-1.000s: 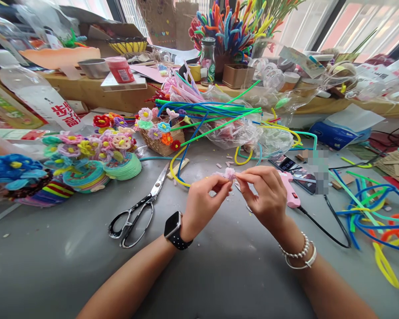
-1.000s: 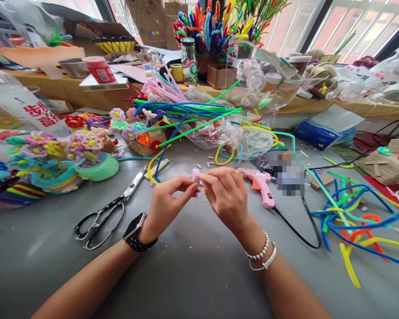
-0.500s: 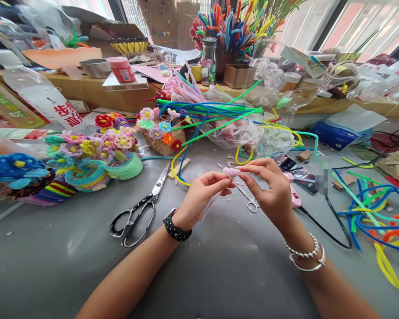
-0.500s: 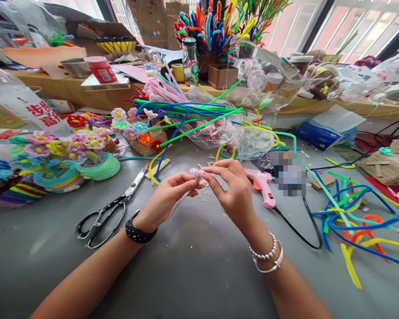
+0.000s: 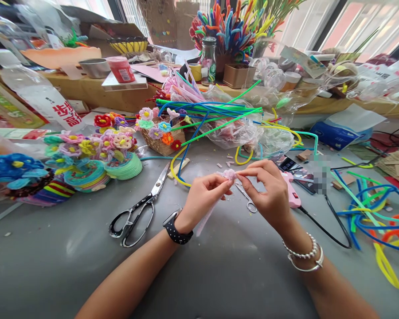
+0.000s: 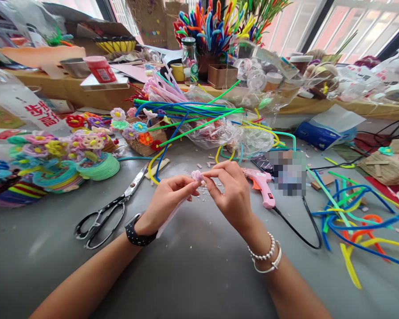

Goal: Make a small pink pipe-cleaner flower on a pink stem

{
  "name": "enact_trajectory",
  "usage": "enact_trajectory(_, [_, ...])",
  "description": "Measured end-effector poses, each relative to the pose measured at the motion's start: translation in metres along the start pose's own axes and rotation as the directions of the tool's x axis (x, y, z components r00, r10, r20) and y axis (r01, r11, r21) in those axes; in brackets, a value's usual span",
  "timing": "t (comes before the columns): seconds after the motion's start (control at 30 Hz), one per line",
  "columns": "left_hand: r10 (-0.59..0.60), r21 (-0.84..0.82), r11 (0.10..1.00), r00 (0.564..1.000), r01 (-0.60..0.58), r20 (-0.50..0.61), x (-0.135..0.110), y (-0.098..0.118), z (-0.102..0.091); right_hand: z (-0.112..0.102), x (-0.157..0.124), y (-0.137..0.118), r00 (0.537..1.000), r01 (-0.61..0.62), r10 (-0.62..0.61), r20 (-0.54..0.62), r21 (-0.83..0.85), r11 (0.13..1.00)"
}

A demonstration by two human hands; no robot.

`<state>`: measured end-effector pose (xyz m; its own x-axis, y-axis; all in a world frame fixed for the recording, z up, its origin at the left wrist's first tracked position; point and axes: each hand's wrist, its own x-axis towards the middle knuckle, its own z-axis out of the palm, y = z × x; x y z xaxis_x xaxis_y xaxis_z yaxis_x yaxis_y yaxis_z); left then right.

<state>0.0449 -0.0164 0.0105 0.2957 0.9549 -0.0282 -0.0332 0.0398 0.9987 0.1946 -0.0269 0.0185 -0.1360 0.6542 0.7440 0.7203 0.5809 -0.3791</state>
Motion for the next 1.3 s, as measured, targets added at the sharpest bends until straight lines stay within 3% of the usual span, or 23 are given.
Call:
enact_trajectory(0.17, [0.009,0.016,1.0,1.0,-0.009,0.013,-0.001,0.001,0.0,0.004,-0.004,0.0,0.986,0.142,-0.152,-0.073,-0.124,0.982])
enact_trajectory(0.3, [0.064,0.101,0.993,0.997,-0.06,-0.039,-0.001,0.0,-0.001,0.004,-0.003,0.001,0.996,0.076,-0.079,-0.046,-0.047,0.996])
enact_trajectory(0.5, [0.257,0.299,0.928,0.964,-0.225,-0.072,-0.001,-0.005,0.0,0.003,-0.001,0.001,1.0,0.009,-0.01,0.016,0.036,0.999])
enact_trajectory(0.63, [0.103,0.08,0.991,0.995,-0.103,0.01,0.002,-0.002,-0.003,0.002,-0.001,0.001,0.999,-0.047,0.045,0.022,0.096,0.994])
enact_trajectory(0.7, [0.011,-0.059,0.998,0.994,-0.005,0.108,0.003,0.0,-0.006,0.0,0.001,0.001,0.995,-0.096,0.092,0.038,0.134,0.986])
enact_trajectory(0.8, [-0.026,-0.155,0.986,0.985,0.053,0.17,0.004,0.002,-0.009,-0.003,0.003,0.0,0.99,-0.134,0.125,0.059,0.176,0.975])
enact_trajectory(1.3, [-0.057,-0.138,0.987,0.98,0.084,0.189,0.004,0.003,-0.009,-0.008,0.005,0.003,0.996,-0.074,0.063,0.067,0.173,0.982])
